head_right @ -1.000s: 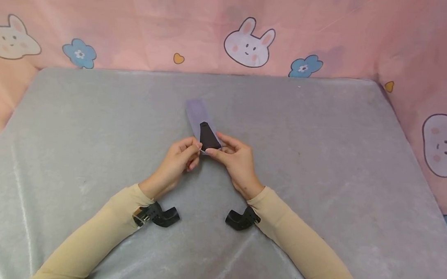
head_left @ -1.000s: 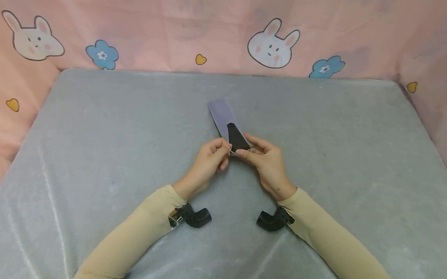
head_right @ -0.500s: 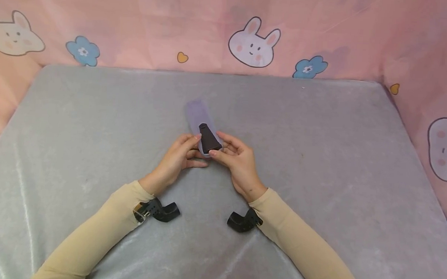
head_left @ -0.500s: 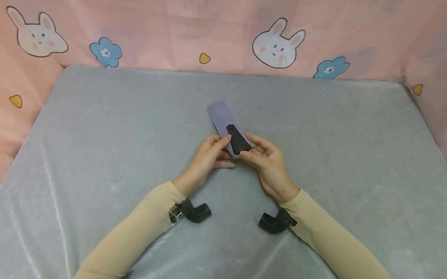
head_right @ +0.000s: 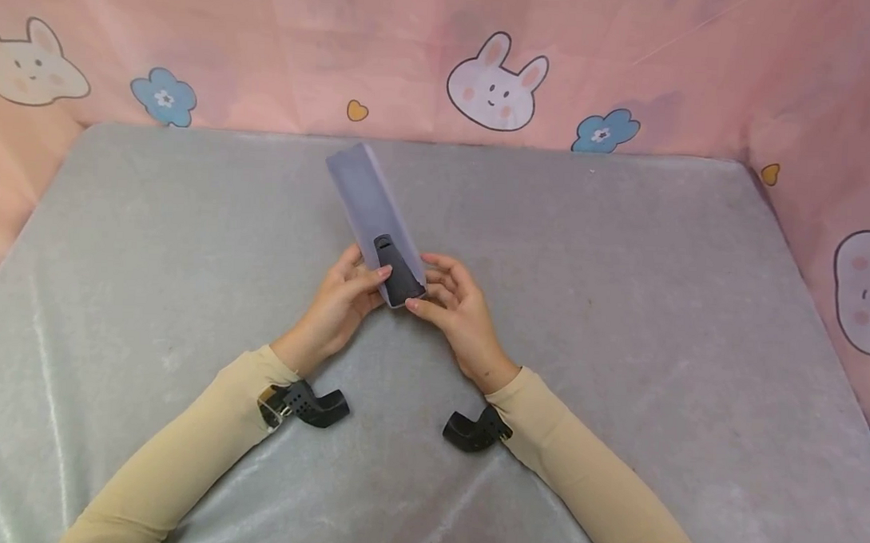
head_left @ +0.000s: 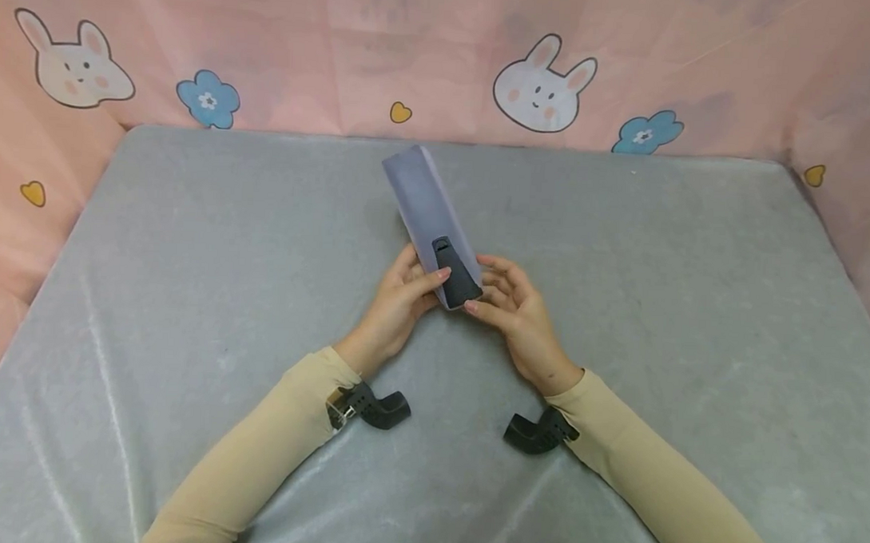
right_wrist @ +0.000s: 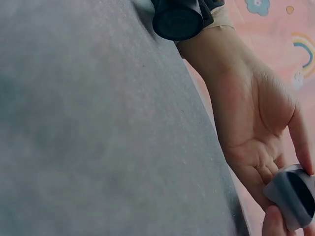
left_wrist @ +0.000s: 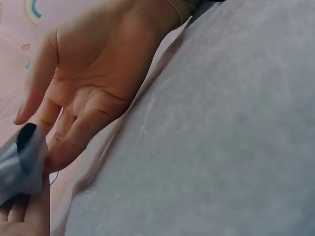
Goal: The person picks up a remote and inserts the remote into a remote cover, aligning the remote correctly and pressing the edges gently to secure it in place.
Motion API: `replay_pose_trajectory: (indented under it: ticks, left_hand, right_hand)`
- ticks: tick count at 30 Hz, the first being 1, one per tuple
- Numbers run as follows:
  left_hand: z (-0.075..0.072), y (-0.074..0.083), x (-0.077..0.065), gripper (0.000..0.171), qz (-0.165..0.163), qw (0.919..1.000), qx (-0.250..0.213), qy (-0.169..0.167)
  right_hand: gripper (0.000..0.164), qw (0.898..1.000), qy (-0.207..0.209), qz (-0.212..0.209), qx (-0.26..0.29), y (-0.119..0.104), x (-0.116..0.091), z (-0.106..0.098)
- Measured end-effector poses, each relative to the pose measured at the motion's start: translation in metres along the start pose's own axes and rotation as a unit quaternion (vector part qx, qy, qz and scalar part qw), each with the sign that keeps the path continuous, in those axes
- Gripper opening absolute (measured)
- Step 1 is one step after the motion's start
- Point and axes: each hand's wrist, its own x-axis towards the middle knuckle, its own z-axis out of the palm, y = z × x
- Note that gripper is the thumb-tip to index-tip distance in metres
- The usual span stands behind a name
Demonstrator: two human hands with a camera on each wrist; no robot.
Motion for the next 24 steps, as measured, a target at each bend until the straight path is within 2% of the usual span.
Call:
replay_pose_trajectory:
  ticks: [4,10,14,18,24]
  left_hand:
    - [-0.0006,0.0011,-0.0003,0.054,0.021,0.9997,0.004,0.011]
    - [-0.0012,0.0004,0.0006,0.059,0.027,0.9995,0.011,0.009]
    - [-0.0007,-0.0004,0.0012,0.061,0.027,0.9995,0.015,0.004]
    - [-0.001,-0.0016,0.0017,0.058,0.029,0.9993,0.024,0.006]
    - [-0.0009,-0.0019,0.0014,0.055,0.033,0.999,0.028,0.01]
  right_hand:
    - [0.033,1.0,0.012,-0.003,0.0,0.001,0.0001,0.0011]
    - [0.006,0.999,0.014,-0.024,-0.017,0.0017,-0.001,0.0008]
    - [0.012,0.999,0.007,-0.03,-0.032,0.0015,-0.0006,0.0005]
    - [0.003,0.999,0.011,-0.026,-0.044,0.0006,0.0,0.0008]
    - [0.004,0.998,0.016,-0.022,-0.05,0.0008,-0.0001,0.0005]
